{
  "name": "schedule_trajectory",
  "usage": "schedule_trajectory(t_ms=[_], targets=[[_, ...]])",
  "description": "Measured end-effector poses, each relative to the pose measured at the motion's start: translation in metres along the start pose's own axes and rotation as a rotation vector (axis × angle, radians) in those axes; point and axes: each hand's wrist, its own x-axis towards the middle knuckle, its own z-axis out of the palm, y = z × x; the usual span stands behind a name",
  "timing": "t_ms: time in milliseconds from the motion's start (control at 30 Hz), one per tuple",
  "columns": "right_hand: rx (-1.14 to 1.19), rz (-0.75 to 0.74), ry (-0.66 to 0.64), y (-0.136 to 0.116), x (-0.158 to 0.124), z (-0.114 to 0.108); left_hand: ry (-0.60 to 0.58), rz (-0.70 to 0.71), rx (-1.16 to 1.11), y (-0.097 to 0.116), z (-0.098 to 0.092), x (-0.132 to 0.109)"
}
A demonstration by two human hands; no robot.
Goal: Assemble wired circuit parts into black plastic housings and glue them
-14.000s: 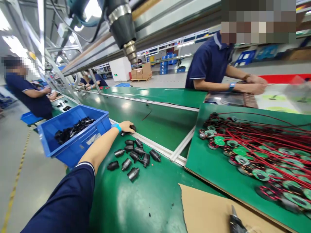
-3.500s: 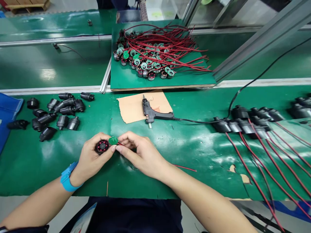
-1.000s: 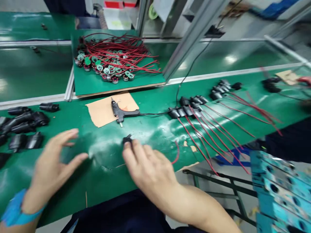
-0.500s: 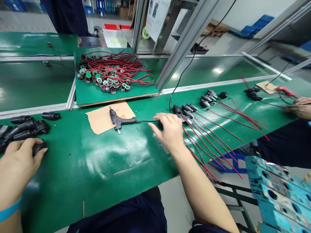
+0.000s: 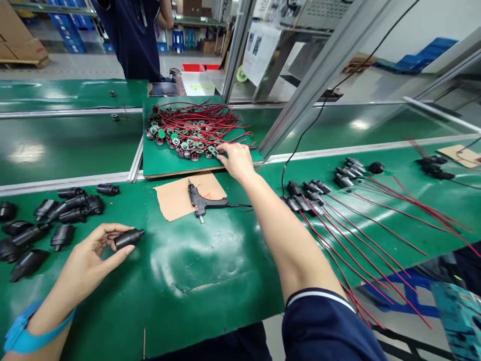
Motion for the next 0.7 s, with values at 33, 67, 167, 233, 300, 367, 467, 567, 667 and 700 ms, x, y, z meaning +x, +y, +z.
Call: schedule_trajectory(t_ms=[33,67,167,233,300,367,467,567,667,700], targets=[[0.003,0.002,-0.011,0.000,0.001,0.000,0.013,-0.041,-0.118,0.003,0.000,-0.001],[0.003,0.009,-0.020,0.000,0.001,0.000,0.033,-0.082,-0.237,0.006,0.000,-0.001],[-0.016,0.061,-0.042,-0.002,0.002,0.000,0.084,-0.226,-0.524,0.013,0.005,-0.002],[-0.039,0.109,-0.055,-0.005,0.006,-0.001,0.079,-0.267,-0.600,0.015,0.008,-0.001],[-0.068,0.157,-0.061,-0.010,0.011,-0.004,0.080,-0.177,-0.505,0.015,0.009,0.001],[-0.102,0.199,-0.055,-0.019,0.013,-0.011,0.110,0.000,-0.266,0.013,0.003,0.002],[-0.153,0.211,-0.022,-0.040,0.002,-0.031,0.020,0.171,-0.004,0.015,-0.012,-0.003],[-0.254,0.056,0.124,-0.064,-0.035,-0.064,-0.284,0.360,0.059,0.026,-0.016,-0.016],[-0.287,-0.175,0.307,-0.090,-0.089,-0.096,-0.604,0.655,0.172,0.038,-0.001,-0.033],[-0.262,-0.241,0.295,-0.097,-0.107,-0.103,-0.659,0.702,0.211,0.040,0.006,-0.037]])
